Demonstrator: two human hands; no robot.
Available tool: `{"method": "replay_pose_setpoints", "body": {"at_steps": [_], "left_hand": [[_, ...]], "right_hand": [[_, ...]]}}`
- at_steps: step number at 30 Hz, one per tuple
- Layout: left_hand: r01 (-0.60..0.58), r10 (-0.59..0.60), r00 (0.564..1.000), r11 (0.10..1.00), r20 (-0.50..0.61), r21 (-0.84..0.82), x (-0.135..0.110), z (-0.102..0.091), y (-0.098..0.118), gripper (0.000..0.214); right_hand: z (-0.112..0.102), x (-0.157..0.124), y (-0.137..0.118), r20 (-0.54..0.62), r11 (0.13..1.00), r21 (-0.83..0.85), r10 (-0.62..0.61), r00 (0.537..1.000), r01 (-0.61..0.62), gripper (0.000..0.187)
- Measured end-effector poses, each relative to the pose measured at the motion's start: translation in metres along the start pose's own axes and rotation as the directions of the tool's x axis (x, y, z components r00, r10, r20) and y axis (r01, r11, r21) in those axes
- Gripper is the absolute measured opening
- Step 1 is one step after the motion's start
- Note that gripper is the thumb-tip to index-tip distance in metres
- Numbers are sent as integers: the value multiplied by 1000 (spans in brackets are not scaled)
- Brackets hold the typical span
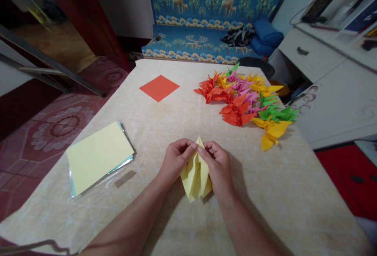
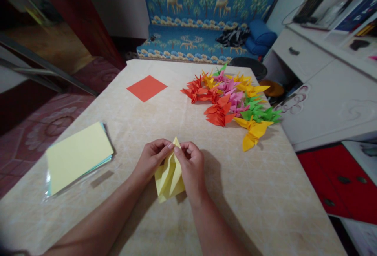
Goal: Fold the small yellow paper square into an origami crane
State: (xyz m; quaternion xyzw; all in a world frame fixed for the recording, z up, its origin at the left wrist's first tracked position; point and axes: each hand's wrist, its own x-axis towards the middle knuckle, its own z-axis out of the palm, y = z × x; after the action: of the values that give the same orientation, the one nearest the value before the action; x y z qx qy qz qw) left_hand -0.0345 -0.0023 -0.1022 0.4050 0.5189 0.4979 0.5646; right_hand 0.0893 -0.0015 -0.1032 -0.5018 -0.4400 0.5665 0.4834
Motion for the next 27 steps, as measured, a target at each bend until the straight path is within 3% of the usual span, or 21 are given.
{"method": "replay_pose_setpoints", "body": {"at_steps": [9,16,21,27], "left_hand": [[37,-42,998,996,-53,-80,-1,2,2,23],[62,-66,998,974,-14,-217,0,0,4,21],[58,-66,997,975,-32,-213,0,-1,4,22],[-17,13,999,992,-35,-122,1,-4,5,23]], "right_hand": [[0,0,0,36,1000,-2,-20,999,20,15],[-2,0,0,107,1000,1,-20,994,20,14],[-2,0,1,143,1000,-17,-12,990,14,13],[-2,0,-2,185,999,-44,-12,983,21,10]]}}
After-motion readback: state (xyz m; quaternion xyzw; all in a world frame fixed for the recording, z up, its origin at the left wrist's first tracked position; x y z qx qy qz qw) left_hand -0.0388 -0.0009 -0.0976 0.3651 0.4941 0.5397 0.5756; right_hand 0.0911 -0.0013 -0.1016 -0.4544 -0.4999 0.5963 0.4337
